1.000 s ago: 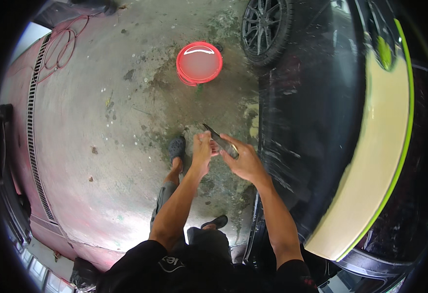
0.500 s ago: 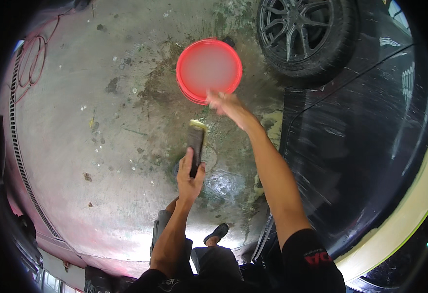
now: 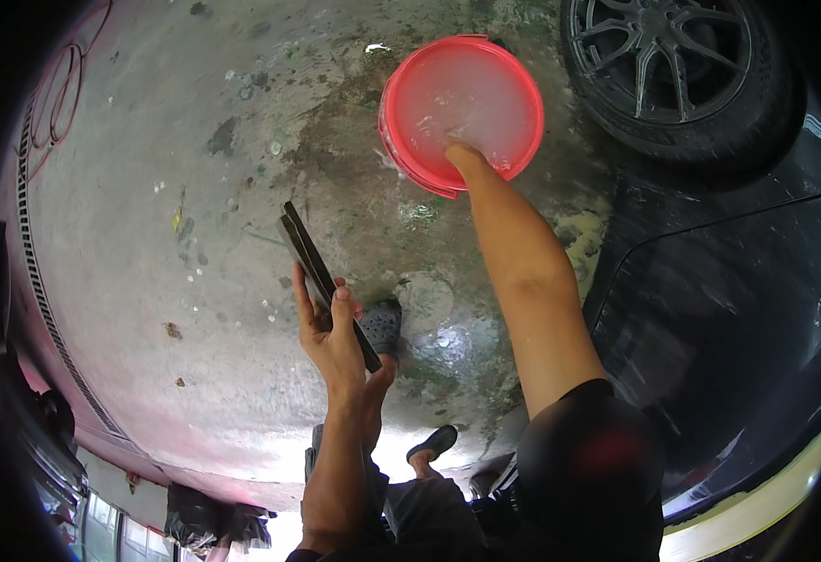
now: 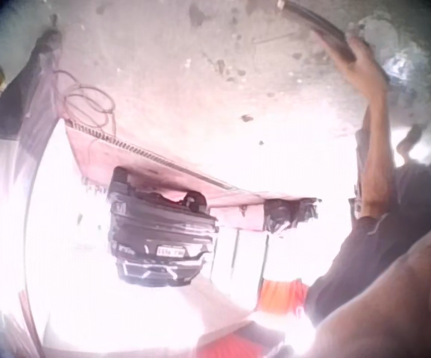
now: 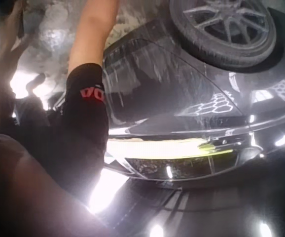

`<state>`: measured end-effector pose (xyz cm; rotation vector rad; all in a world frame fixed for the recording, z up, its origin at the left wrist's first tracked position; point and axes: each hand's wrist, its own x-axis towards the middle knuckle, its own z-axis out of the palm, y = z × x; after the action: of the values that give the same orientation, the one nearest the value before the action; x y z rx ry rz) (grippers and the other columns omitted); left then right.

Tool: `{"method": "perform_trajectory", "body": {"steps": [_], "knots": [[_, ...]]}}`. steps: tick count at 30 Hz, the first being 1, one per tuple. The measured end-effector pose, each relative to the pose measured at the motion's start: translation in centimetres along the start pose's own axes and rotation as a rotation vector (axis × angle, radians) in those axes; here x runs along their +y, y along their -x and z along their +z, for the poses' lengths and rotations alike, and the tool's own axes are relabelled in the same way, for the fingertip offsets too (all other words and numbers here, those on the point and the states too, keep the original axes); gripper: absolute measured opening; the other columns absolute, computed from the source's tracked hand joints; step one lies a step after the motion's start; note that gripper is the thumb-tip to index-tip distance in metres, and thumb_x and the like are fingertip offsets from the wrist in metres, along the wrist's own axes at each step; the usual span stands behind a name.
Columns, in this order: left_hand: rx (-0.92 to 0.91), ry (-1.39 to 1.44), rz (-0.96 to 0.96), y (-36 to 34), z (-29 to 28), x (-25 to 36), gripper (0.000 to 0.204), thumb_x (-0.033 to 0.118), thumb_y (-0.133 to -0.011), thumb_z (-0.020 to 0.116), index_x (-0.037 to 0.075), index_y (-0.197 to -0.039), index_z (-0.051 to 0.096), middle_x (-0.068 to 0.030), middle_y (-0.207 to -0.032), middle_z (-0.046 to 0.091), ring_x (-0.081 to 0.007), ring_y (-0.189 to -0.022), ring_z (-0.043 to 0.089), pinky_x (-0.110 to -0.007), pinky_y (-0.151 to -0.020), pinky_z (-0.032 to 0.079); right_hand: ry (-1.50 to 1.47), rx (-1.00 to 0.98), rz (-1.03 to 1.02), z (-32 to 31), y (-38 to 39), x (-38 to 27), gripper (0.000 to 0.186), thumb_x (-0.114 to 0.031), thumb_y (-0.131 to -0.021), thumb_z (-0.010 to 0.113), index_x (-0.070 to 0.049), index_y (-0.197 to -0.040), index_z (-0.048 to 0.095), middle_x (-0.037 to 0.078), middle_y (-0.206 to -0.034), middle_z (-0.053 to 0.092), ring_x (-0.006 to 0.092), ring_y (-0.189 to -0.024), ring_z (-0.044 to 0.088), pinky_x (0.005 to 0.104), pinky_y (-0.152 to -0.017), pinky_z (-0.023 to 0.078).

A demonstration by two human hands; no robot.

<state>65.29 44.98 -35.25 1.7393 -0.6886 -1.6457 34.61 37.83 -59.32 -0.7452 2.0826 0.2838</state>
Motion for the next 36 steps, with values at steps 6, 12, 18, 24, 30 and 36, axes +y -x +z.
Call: {"method": "perform_trajectory", "body": {"steps": [6,12,18,24,30,36], "knots": [[0.029,0.02,-0.037,0.5,0.1,0.0,0.068,0.006,-0.102,0.064,0.008,-0.163,0.032,-0.0036,-0.107,0.065,-0.0077,-0.082,0.058,-0.023,-0.072,0.048,-0.732,0.054,-0.229,-6.3,8.8,-1.4,0.037,-0.027,-0.093,0.069,-0.006,-0.124,0.068,0.01,-0.118,0.073,0.0192,-0.116,0.068,0.0295,-0.1,0.054],[0.008,0.037,0.049,2.4,-1.0,0.0,0.068,0.008,-0.101,0.065,0.01,-0.162,0.035,-0.0028,-0.102,0.065,-0.0075,-0.077,0.057,-0.024,-0.07,0.049,-1.979,-0.109,-0.211,-9.2,14.7,2.2,0.042,-0.018,-0.091,0.063,-0.005,-0.131,0.062,0.012,-0.123,0.069,0.0282,-0.123,0.065,0.0448,-0.107,0.051],[-0.154,-0.33,0.284,1.4,-10.1,-2.5,0.06,0.002,-0.101,0.061,0.004,-0.158,0.043,-0.0126,-0.14,0.059,-0.0195,-0.118,0.058,-0.032,-0.101,0.045,-2.005,-0.107,-0.091,-5.5,18.3,1.7,0.051,-0.011,-0.086,0.057,-0.006,-0.137,0.053,0.014,-0.128,0.062,0.0272,-0.112,0.063,0.04,-0.085,0.052],[-0.073,-0.565,0.304,4.1,-23.2,-1.2,0.061,0.013,-0.103,0.061,0.004,-0.16,0.039,-0.0181,-0.16,0.045,-0.0324,-0.142,0.048,-0.041,-0.118,0.035,-2.157,0.064,-0.306,-13.5,41.4,8.4,0.047,-0.034,-0.097,0.061,-0.006,-0.135,0.058,0.013,-0.129,0.064,0.0265,-0.119,0.062,0.0444,-0.098,0.049],[0.074,-0.707,0.278,11.1,-32.5,-0.9,0.064,0.026,-0.101,0.06,0.006,-0.159,0.041,-0.0226,-0.155,0.05,-0.0392,-0.138,0.053,-0.044,-0.114,0.041,-1.941,0.659,-0.47,-21.1,67.0,20.9,0.048,-0.04,-0.105,0.055,-0.002,-0.133,0.06,0.015,-0.133,0.066,0.0292,-0.125,0.063,0.0464,-0.109,0.05],[0.141,-0.724,0.438,20.2,-35.8,-2.5,0.067,0.03,-0.099,0.062,0.008,-0.16,0.041,-0.0231,-0.154,0.052,-0.0402,-0.134,0.056,-0.045,-0.111,0.043,-1.21,1.526,-0.54,-23.4,89.0,32.7,0.018,-0.016,-0.096,0.074,-0.004,-0.109,0.075,0.007,-0.107,0.073,0.0196,-0.09,0.066,0.0342,-0.084,0.052]]}}
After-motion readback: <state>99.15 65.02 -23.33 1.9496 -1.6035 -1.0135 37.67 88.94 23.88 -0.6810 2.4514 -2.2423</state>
